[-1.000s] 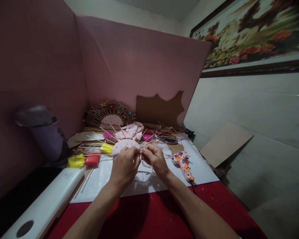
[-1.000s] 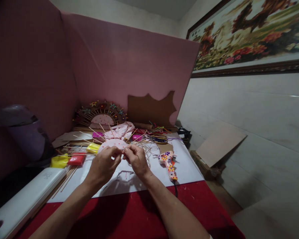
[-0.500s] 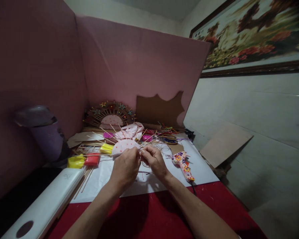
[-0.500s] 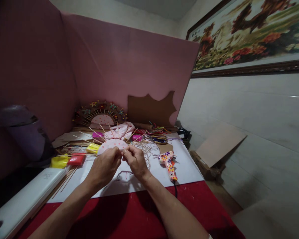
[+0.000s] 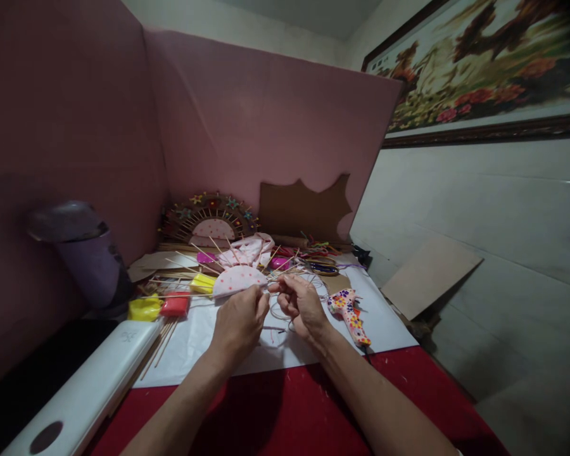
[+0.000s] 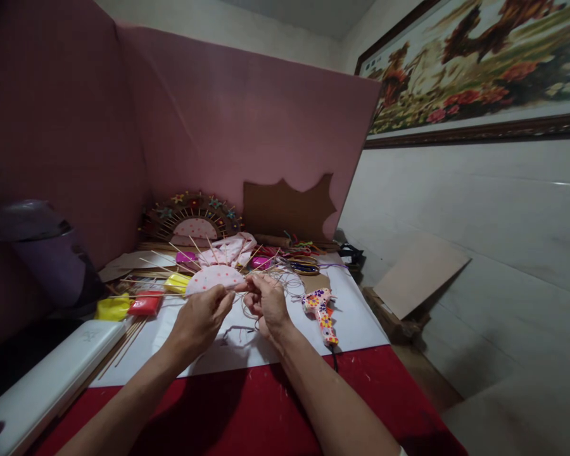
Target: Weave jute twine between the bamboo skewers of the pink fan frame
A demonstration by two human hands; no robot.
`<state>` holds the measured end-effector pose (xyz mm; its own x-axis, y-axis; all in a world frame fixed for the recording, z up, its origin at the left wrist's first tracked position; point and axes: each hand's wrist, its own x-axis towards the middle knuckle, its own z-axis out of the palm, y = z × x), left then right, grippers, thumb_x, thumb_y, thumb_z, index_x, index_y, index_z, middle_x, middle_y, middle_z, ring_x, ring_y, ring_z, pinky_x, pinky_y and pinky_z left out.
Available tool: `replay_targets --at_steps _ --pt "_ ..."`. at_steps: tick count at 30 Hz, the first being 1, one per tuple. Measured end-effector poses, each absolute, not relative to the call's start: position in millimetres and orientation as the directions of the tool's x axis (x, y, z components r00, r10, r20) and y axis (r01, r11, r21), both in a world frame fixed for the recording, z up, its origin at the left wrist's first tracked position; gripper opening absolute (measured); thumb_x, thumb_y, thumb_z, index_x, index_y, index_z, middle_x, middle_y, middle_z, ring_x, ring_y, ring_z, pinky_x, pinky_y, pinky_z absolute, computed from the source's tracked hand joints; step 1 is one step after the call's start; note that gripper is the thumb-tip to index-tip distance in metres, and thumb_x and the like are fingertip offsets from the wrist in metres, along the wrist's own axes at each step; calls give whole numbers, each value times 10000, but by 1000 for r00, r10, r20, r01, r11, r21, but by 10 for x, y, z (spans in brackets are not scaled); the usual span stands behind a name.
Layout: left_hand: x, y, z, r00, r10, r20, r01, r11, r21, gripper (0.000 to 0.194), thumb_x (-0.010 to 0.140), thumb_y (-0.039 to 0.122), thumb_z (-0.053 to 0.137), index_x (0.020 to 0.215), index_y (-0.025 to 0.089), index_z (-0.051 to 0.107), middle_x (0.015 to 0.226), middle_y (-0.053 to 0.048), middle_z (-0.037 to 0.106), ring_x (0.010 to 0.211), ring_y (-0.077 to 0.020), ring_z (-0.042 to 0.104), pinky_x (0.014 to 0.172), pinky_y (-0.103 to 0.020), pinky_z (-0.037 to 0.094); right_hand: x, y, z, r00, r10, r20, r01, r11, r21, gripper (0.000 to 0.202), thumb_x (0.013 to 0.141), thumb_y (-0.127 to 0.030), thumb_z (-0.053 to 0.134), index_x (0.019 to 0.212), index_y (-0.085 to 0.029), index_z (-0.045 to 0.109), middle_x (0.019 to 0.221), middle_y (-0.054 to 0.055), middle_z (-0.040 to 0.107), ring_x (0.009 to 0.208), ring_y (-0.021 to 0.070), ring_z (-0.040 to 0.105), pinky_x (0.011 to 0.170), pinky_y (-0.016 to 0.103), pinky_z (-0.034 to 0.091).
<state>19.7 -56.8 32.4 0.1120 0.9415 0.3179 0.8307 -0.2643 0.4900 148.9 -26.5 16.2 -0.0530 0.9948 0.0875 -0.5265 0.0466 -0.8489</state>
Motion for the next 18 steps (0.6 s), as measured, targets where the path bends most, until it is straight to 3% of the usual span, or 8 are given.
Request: replay_targets --at_steps 4,11,18 --pt "199 -558 293 120 915 385 731 -344 589 141 787 304 523 795 196 614 728 -42 667 660 -172 589 572 -249 325 1483 -267 162 -36 994 105 -500 73 -863 194 680 -319 617 720 -152 527 614 53 671 322 39 398 316 157 92" --pt "193 -535 251 25 888 459 626 -372 685 229 802 289 449 661 181 593 573 1 571 532 -127 508 534 -236 302 1458 -331 195 -94 987 133 -533 62 -844 170 717 -301 595 716 -154 511 684 77 698 334 42 428 315 146 119" --pt "186 -518 274 29 877 480 587 -403 702 187 765 228 420 591 187 474 530 41 438 513 -104 406 519 -222 263 1501 -293 190 -181 983 -43 -642 -151 -751 110 713 -230 594 749 -141 540 721 98 714 362 38 472 297 106 159"
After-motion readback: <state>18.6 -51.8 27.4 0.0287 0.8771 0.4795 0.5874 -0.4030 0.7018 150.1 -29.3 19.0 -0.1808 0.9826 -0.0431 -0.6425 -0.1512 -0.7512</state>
